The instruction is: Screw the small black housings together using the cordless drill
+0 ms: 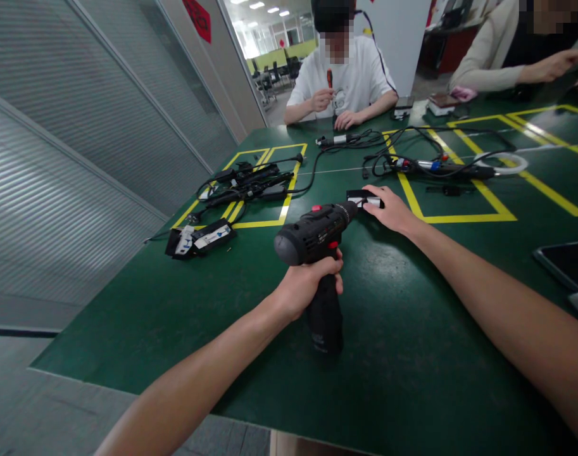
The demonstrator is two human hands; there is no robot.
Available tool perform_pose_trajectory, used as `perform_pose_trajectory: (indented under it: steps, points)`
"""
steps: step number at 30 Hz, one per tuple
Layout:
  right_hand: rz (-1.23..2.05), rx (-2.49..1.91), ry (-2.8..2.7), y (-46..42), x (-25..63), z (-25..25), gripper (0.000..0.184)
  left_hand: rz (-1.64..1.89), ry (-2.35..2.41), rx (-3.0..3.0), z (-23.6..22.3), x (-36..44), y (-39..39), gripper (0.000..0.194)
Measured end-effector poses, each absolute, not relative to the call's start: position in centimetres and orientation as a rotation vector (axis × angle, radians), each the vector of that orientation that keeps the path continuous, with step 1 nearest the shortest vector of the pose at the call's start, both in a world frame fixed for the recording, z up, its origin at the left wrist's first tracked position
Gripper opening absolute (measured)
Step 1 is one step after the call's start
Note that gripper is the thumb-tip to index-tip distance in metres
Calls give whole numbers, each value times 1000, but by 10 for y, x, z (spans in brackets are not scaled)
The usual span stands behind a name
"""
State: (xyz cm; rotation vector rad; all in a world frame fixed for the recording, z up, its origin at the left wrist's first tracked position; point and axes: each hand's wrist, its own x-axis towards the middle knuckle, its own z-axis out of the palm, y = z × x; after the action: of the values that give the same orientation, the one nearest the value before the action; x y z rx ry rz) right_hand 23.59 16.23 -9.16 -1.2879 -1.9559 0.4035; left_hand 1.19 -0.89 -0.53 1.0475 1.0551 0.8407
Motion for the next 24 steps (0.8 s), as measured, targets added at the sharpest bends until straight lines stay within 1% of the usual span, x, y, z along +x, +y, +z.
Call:
perform_pose_trajectory:
  steps: [9, 16, 24]
  points:
    - [424, -1295, -1947, 162, 235, -92, 46, 837, 1050, 1059, -6, 11, -9, 19]
    - [437, -1283, -1949, 161, 235, -91, 47, 833, 1041, 1050, -6, 11, -10, 23]
    - [398, -1274, -1945, 161, 234, -91, 46, 815, 1045, 1077, -7, 10, -9, 22]
